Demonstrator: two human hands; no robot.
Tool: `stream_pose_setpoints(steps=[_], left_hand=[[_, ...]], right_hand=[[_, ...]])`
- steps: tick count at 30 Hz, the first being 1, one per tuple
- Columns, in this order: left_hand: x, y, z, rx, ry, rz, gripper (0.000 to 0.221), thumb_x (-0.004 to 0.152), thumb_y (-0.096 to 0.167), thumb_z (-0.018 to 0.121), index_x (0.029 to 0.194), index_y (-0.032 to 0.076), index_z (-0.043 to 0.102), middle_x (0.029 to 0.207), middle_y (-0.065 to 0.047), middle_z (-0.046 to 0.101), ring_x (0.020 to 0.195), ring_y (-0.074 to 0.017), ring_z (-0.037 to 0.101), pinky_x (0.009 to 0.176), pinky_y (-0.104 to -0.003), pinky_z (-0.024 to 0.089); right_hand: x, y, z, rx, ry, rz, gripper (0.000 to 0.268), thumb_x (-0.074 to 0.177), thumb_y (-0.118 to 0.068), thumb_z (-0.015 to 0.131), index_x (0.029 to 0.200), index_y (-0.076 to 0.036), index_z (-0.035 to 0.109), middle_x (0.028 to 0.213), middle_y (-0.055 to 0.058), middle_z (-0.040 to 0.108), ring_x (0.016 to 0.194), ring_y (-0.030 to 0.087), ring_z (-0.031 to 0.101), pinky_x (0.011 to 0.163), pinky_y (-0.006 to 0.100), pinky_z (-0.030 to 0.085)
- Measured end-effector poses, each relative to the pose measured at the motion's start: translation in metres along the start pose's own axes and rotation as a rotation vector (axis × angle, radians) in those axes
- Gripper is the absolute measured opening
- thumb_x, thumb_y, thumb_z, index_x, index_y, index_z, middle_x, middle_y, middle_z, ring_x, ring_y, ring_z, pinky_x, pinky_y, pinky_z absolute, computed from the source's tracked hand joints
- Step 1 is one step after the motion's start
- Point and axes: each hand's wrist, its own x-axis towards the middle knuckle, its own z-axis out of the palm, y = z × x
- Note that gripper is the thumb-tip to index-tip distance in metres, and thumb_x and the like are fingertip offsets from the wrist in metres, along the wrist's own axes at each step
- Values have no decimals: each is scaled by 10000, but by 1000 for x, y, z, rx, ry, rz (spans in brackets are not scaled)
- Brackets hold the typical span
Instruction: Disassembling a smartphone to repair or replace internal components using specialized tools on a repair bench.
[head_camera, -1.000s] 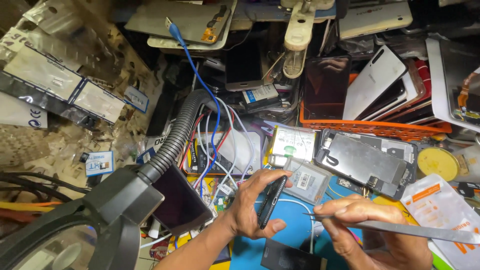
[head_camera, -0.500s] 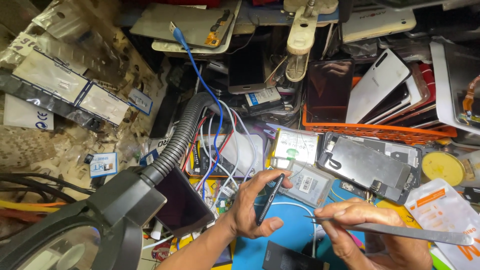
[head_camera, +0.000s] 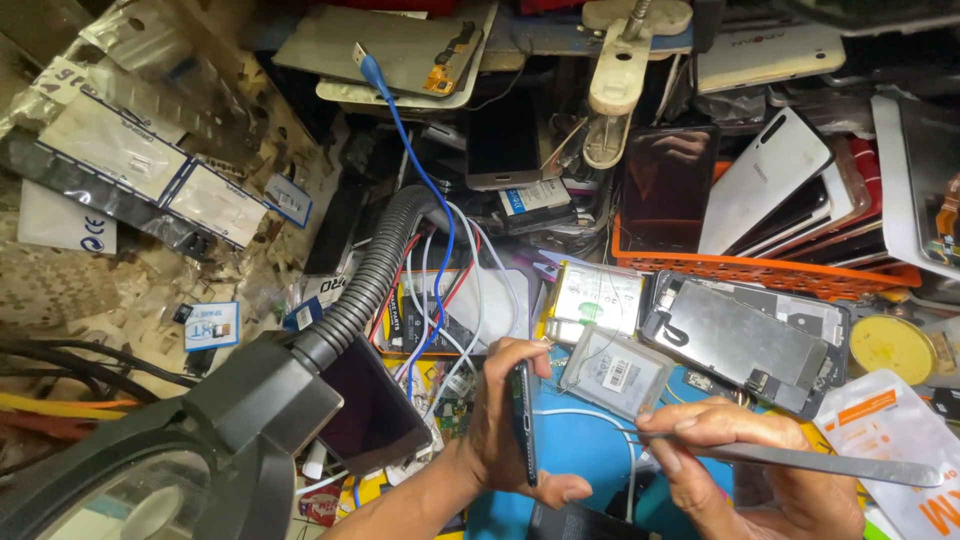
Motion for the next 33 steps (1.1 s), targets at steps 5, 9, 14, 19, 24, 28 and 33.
stream_pose_setpoints(steps=[5, 9, 14, 19, 24, 28, 33], left_hand=[[2, 9, 3, 160, 67, 64, 930, 908, 770, 468, 1377, -32, 416, 1023, -136, 459, 918, -232, 501, 851, -368, 479], [-2, 2, 3, 202, 82, 19, 976, 785, 772, 581, 1376, 8, 438, 1160, -136, 534, 985, -241, 556, 923, -365, 479], [-2, 1, 1, 262, 42, 20, 987, 731, 772, 617, 1382, 44, 471, 1188, -114, 596, 1013, -239, 580, 969, -395, 457], [-3, 0, 2, 278, 45, 51, 983, 719, 773, 646, 1358, 41, 500, 1136, -112, 610, 982, -252, 595, 938, -401, 472], [-4, 1, 0, 318, 18, 69, 993, 678, 777, 684, 1361, 81, 495, 1086, -92, 617, 966, -254, 615, 906, -401, 434], [-7, -3, 0, 338, 1, 111, 1063, 659, 790, 726, 1406, 74, 479, 1152, -88, 616, 1012, -244, 610, 919, -401, 429], [-10, -3, 1, 331, -56, 174, 1008, 720, 767, 688, 1434, 79, 504, 1125, -96, 611, 987, -255, 607, 878, -413, 416]], right_hand=[[4, -1, -4, -27, -37, -9, 241, 829, -17, 703, 1035, -35, 579, 920, 169, 789, 860, 191, 855, 697, 194, 717], [2, 9, -6, -18, -55, -11, 272, 825, -13, 710, 1063, -35, 580, 921, 172, 783, 862, 197, 851, 657, 180, 709], [5, -8, 14, -104, 102, 20, 177, 790, -3, 738, 914, 58, 629, 844, 149, 704, 767, 253, 787, 771, 309, 674], [24, -1, -17, -491, -201, 75, 257, 872, -179, 723, 1116, -97, 723, 848, 2, 722, 657, 71, 667, 703, 219, 549], [24, 17, -33, -655, -433, 43, 313, 894, -250, 704, 1154, -76, 716, 950, 26, 784, 615, 151, 646, 651, 319, 518], [-16, 47, -62, -736, -715, 153, 318, 895, -332, 696, 1194, -223, 695, 992, 0, 763, 854, 211, 779, 759, 344, 591], [-64, 53, -84, -921, -797, 309, 272, 895, -441, 693, 1147, -339, 704, 998, -43, 705, 834, 279, 746, 711, 435, 600]])
